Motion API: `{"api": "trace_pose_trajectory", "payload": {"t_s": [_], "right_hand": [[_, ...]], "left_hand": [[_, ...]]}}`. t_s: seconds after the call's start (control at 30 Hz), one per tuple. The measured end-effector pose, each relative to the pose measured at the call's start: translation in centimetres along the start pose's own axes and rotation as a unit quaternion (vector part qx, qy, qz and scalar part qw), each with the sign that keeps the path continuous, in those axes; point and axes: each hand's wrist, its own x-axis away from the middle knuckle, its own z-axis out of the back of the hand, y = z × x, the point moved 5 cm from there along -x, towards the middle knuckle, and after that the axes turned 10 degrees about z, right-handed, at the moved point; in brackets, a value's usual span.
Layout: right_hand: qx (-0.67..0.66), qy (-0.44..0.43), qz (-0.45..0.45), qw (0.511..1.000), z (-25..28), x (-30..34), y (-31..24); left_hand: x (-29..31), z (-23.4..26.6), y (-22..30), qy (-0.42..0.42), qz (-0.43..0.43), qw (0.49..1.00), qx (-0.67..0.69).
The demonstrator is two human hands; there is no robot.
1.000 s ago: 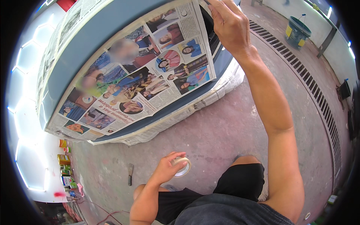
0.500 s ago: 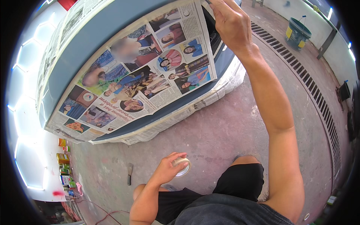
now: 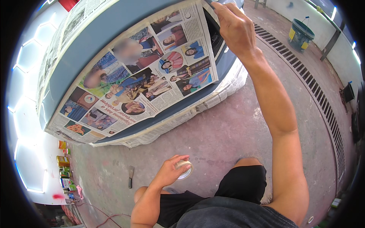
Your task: The person covers the front bumper and grille of a light blue car with newspaper sheets, securing them with masking tape. They smooth the paper and apply tape along the edges to hold the newspaper in place.
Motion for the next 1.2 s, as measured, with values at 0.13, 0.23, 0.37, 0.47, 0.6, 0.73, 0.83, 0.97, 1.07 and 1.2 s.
{"api": "trace_pose_trajectory", "payload": {"t_s": [0.13, 0.23, 0.37, 0.47, 0.6, 0.73, 0.83, 0.97, 1.07, 1.2], "right_hand": [[-0.018, 0.02, -0.007, 1.0, -0.1, -0.1, -0.7], [-0.069, 0.016, -0.013, 0.997, 1.0, -1.1, -1.7], [-0.076, 0.018, -0.009, 0.997, 1.3, -1.6, -1.9], [-0.083, 0.025, -0.003, 0.996, 1.3, -1.8, -1.6], [-0.084, 0.02, -0.004, 0.996, 1.1, -2.2, -2.0], [-0.005, -0.014, -0.02, 1.0, 0.2, -0.9, -0.8], [0.03, -0.015, -0.027, 0.999, -0.5, 0.0, -0.4], [0.022, -0.004, -0.028, 0.999, -0.3, 0.0, -0.5], [0.011, 0.025, -0.016, 0.999, 0.2, -0.1, -0.9], [-0.038, 0.011, -0.014, 0.999, 1.8, -1.8, -2.5]], "left_hand": [[0.2, 0.1, 0.0, 0.002, -0.004, 1.0, -0.003], [0.2, 0.2, -0.3, 0.005, -0.007, 1.0, -0.005], [0.1, 0.2, -0.4, 0.003, -0.009, 1.0, -0.007], [0.1, 0.2, 0.0, 0.001, -0.015, 1.0, -0.011], [0.0, 0.2, -0.3, -0.002, -0.016, 1.0, -0.01], [-0.1, 0.1, 0.0, -0.006, -0.024, 1.0, -0.016], [0.1, 0.2, -0.1, -0.004, -0.024, 1.0, -0.019], [0.2, 0.2, 0.0, -0.005, -0.021, 0.999, -0.026], [0.3, 0.2, 0.1, -0.005, -0.027, 0.999, -0.032], [0.2, 0.1, -0.3, -0.006, -0.035, 0.999, -0.032]]}}
